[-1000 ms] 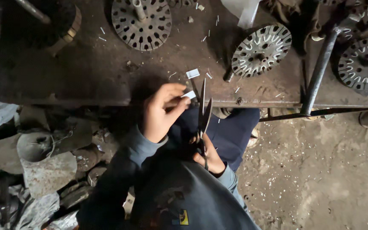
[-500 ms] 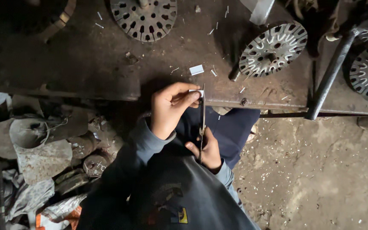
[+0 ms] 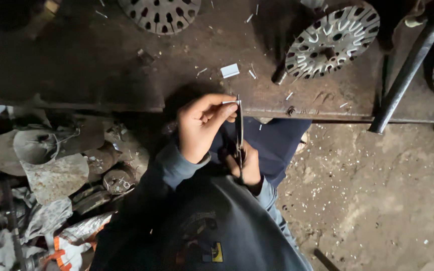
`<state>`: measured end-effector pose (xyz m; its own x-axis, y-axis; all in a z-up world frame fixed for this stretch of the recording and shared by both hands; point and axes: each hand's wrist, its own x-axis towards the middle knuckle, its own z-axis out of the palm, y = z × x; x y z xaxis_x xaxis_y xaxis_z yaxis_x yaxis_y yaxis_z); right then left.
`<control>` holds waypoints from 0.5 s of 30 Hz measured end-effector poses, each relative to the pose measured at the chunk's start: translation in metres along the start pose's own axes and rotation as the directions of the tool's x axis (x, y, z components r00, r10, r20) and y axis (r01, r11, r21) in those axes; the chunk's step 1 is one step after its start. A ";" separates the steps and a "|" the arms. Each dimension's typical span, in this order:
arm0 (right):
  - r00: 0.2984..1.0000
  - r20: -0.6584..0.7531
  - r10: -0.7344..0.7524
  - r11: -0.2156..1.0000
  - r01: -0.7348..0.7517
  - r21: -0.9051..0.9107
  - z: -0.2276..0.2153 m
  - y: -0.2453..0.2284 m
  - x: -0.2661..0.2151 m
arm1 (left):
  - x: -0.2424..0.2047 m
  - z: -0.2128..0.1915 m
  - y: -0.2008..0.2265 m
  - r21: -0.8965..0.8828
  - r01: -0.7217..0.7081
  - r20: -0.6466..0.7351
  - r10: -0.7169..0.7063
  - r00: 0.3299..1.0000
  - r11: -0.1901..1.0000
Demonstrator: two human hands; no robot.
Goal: The person cuts small white rectangular pieces with scissors and inserts them into the slots of a circular metal stator. They then use a hammer and a metal rod to tap the pieces into place. The person repeats this process for multiple stators on the workbench.
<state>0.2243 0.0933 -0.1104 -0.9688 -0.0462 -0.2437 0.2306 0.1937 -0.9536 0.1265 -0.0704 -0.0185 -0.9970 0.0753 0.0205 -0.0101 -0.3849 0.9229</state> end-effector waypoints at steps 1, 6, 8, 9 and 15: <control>0.999 0.027 0.045 0.999 -0.045 0.013 -0.003 0.002 0.002 | 0.000 0.001 0.001 0.022 -0.008 0.002 0.008 1.000 1.000; 0.985 0.157 -0.071 0.993 0.084 -0.079 -0.014 0.010 0.005 | 0.002 0.002 0.005 0.097 -0.042 0.011 0.041 0.999 0.994; 0.983 0.172 -0.064 0.996 0.075 -0.055 -0.013 0.013 0.003 | 0.001 0.003 0.006 0.079 -0.041 0.013 0.040 0.999 0.996; 0.985 0.166 -0.051 0.999 0.053 -0.007 -0.013 0.015 0.002 | 0.001 0.003 0.007 0.069 -0.042 0.016 0.041 0.999 0.997; 0.988 0.136 -0.080 0.995 0.072 0.068 -0.011 0.030 0.002 | 0.002 0.004 0.009 0.091 -0.070 0.001 0.070 0.998 0.993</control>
<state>0.2282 0.1097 -0.1379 -0.9628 -0.1940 -0.1879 0.1662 0.1229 -0.9784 0.1251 -0.0702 -0.0086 -0.9952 0.0487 0.0851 0.0664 -0.3039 0.9504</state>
